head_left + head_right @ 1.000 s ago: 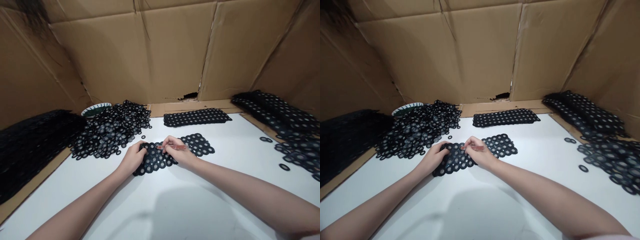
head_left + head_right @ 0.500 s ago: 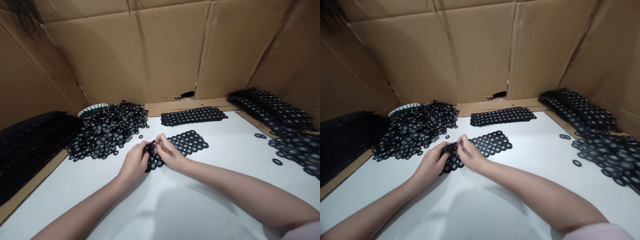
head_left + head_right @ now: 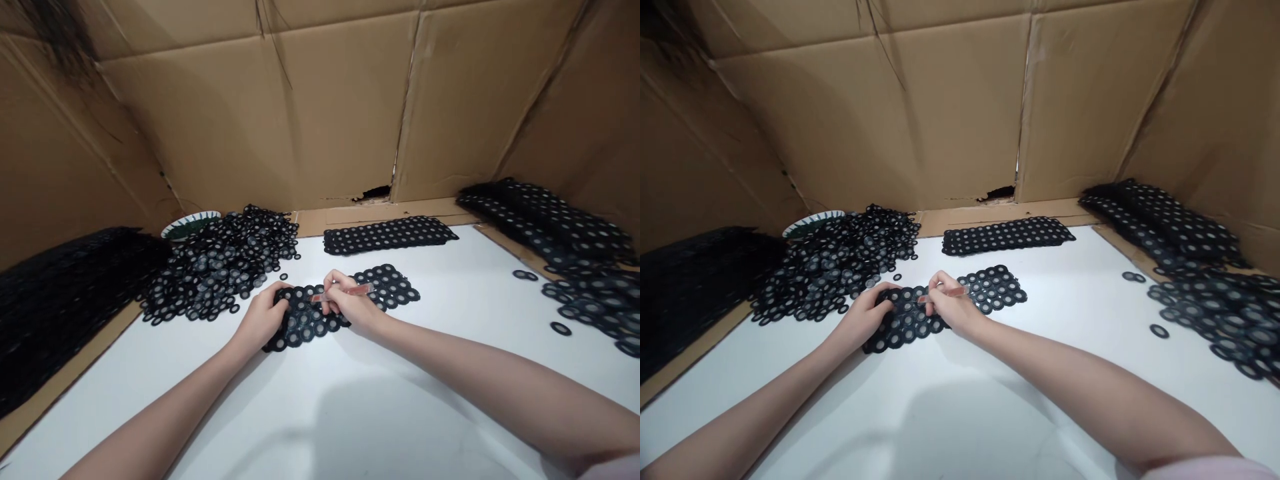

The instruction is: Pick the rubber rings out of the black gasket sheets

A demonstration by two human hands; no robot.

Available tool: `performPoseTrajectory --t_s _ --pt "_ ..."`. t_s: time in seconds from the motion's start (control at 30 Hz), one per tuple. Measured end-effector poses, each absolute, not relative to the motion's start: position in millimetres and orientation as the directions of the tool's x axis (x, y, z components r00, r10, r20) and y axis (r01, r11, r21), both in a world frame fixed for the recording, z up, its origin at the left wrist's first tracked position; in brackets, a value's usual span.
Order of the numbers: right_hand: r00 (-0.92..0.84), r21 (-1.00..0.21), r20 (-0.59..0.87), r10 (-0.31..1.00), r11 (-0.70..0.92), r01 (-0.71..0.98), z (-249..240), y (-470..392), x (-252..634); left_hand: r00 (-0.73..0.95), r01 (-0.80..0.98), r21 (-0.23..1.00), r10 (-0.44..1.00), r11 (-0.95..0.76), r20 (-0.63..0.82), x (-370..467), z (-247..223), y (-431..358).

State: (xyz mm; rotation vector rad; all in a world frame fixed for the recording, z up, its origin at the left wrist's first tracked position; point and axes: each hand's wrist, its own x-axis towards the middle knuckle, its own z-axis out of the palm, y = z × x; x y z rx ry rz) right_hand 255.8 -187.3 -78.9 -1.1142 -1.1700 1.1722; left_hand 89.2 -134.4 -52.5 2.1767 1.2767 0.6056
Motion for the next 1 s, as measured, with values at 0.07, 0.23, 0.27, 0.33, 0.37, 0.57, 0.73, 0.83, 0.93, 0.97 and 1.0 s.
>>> performPoseTrajectory --t_s 0.07,0.23,0.27,0.33,0.37,0.57,0.73,0.83,0.93,0.97,1.0 --pt "0.005 -0.994 0.09 0.996 0.09 -0.068 -77.2 -187.4 257.1 0.45 0.635 0.65 0.884 -0.416 0.127 89.6 -50.3 -136.1" --pt "-0.118 -0.989 0.078 0.99 0.062 -0.132 -72.5 -184.1 266.6 0.455 0.623 0.654 0.879 -0.428 0.143 89.7 -46.6 -138.6" --pt "-0.139 -0.989 0.073 0.988 0.054 -0.136 -72.1 -183.0 268.7 0.454 0.622 0.654 0.879 -0.43 0.145 89.7 -46.3 -138.6" --pt "-0.165 -0.991 0.075 0.983 0.055 -0.121 -71.8 -180.7 272.2 0.454 0.618 0.654 0.877 -0.436 0.156 89.6 -46.0 -138.3" --pt "-0.175 -0.992 0.08 0.981 0.061 -0.109 -71.8 -179.8 273.4 0.454 0.616 0.655 0.877 -0.437 0.159 89.6 -45.9 -138.1" --pt "-0.257 -0.991 0.128 0.958 0.115 -0.066 -73.5 -175.1 276.7 0.45 0.612 0.672 0.882 -0.417 0.138 89.2 -44.5 -138.7" --pt "-0.276 -0.993 0.121 0.954 0.115 -0.038 -74.9 -176.1 277.3 0.444 0.604 0.675 0.882 -0.423 0.156 89.5 -43.8 -140.9" --pt "-0.24 -0.995 0.097 0.966 0.095 -0.019 -74.3 -180.4 273.2 0.458 0.586 0.681 0.873 -0.44 0.17 89.9 -44.7 -141.9" --pt "-0.192 -0.995 0.1 0.976 0.104 0.011 -73.1 -185.9 267.4 0.465 0.569 0.689 0.867 -0.449 0.18 90.5 -44.4 -143.6" --pt "-0.179 -0.992 0.115 0.977 0.121 0.023 -72.8 -187.8 265.6 0.466 0.563 0.693 0.866 -0.45 0.183 90.9 -43.5 -144.7" --pt "-0.177 -0.988 0.135 0.975 0.145 0.046 -72.5 -189.6 264.1 0.466 0.559 0.697 0.865 -0.45 0.184 91.4 -42.3 -146.4"
